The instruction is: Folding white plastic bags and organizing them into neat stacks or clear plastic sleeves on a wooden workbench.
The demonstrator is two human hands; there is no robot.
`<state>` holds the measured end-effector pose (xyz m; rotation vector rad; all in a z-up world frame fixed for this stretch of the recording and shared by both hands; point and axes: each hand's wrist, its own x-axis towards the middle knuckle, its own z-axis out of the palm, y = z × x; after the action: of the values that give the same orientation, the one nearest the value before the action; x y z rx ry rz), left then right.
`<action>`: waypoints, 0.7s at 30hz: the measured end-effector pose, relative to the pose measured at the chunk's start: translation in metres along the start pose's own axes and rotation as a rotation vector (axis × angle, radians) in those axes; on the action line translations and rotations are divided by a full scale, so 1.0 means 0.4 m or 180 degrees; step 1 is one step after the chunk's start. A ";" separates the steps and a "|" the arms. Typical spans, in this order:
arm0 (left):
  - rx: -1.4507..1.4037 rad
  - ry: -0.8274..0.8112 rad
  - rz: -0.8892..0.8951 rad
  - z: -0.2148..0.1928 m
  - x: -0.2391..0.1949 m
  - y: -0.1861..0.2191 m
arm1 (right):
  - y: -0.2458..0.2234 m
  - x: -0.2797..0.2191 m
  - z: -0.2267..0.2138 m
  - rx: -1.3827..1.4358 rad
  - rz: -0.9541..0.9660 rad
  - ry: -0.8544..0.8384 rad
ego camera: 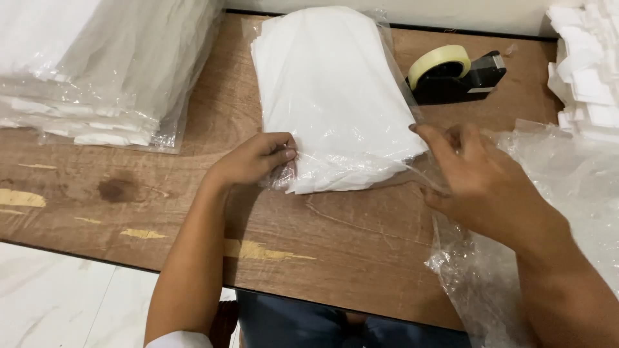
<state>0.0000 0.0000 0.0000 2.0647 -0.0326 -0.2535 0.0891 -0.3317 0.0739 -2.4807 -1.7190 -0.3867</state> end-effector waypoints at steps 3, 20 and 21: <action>0.0210 0.0043 0.0335 0.005 -0.024 0.025 | -0.030 0.015 -0.067 -0.0360 0.1167 -0.1458; -0.0359 -0.0244 0.0952 0.009 -0.012 -0.008 | 0.053 0.158 -0.063 0.0784 0.1774 -0.2437; -0.0495 -0.0273 0.0693 0.007 -0.014 -0.012 | 0.050 0.167 -0.063 0.0702 0.1692 -0.2325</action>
<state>-0.0064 0.0008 -0.0045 1.8769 -0.2801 -0.2031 0.1262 -0.2841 0.1171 -2.9314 -1.0496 0.7906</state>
